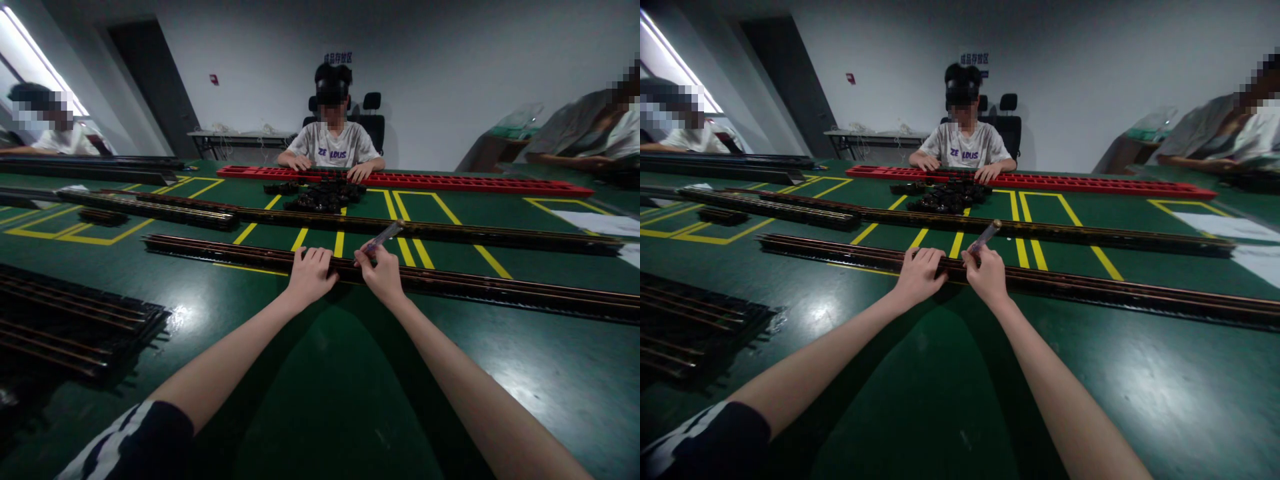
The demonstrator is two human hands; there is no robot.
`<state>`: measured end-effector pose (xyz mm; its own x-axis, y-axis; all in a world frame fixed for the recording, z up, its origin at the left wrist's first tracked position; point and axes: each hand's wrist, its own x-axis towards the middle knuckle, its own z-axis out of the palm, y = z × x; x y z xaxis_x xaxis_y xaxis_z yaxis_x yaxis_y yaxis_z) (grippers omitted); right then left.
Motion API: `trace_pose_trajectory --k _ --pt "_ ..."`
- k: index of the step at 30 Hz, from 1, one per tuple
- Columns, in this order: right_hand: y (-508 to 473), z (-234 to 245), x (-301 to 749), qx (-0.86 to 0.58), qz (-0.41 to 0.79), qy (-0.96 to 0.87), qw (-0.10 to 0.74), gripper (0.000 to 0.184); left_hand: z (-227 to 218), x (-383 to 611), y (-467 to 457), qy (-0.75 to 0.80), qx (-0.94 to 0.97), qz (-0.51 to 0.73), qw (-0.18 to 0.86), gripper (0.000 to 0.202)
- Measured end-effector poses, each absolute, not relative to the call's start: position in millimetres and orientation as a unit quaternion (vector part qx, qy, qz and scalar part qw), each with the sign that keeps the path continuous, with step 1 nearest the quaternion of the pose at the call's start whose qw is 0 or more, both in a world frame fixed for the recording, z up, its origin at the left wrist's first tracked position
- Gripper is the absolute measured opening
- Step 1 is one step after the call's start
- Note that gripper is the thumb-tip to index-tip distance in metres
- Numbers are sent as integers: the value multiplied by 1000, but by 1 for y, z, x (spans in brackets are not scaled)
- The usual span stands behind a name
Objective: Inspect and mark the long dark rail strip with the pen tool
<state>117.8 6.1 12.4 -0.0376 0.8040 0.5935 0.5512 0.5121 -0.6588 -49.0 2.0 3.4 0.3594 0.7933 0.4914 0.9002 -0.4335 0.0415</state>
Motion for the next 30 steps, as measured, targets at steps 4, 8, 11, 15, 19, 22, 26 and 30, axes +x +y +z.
trace_pose_trajectory --k 4,8,11,15,19,22,26,30 --pt "6 12 117 -470 99 -720 501 14 2 -49 2 -514 -818 -230 113 29" --pt "7 11 118 -471 91 -721 500 14 2 -50 2 -506 -824 -231 108 33" --pt "7 11 119 -475 100 -718 498 14 3 -50 2 -503 -826 -231 105 33" --pt "7 11 119 -474 111 -716 501 15 3 -51 2 -493 -832 -234 102 33" --pt "7 11 120 -484 119 -708 501 15 3 -52 2 -491 -833 -232 104 36" --pt "7 12 120 -485 122 -706 501 14 3 -52 2 -489 -834 -233 106 37" --pt "6 13 120 -481 122 -706 506 14 3 -52 2 -489 -835 -231 105 36" --pt "6 14 121 -485 121 -697 513 15 4 -52 2 -489 -833 -234 108 37"
